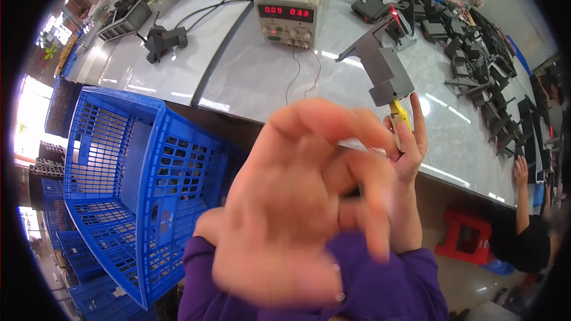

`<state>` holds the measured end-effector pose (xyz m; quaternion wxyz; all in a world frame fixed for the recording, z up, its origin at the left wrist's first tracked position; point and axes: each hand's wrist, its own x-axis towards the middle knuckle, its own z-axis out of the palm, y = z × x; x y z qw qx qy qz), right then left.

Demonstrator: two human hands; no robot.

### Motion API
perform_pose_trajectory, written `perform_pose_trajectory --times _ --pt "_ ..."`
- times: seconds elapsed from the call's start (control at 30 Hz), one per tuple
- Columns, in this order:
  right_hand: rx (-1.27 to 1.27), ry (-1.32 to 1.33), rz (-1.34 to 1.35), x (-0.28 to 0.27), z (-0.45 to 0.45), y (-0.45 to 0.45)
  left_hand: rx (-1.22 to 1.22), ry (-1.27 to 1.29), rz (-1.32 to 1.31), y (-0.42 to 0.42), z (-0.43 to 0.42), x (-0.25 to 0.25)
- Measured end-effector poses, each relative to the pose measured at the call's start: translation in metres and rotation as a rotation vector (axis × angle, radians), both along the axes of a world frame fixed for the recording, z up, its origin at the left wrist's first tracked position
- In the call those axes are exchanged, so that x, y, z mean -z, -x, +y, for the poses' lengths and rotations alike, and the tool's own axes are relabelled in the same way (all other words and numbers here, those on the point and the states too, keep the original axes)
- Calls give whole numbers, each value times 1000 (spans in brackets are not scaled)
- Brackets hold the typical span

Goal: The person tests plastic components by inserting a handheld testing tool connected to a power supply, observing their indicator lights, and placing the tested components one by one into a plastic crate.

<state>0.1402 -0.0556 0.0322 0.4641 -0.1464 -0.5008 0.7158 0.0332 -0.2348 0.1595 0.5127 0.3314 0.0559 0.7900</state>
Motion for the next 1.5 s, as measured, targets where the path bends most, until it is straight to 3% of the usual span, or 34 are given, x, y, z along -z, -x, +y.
perform_pose_trajectory --times 0.1,0.13,0.17,0.53,1.5 --pt "24 32 -53 0 -4 -3 65 -49 -55 -2 -1 5" --pt "36 37 -92 -31 -17 10 67 -51 -71 -1 1 10" --pt "39 38 -104 -8 -10 -2 71 -54 -85 -3 0 10" --pt "29 23 -71 -1 -7 -6 116 -90 -175 -4 5 21" --pt "18 74 -30 -5 -10 -6 155 -168 -232 -10 0 17"
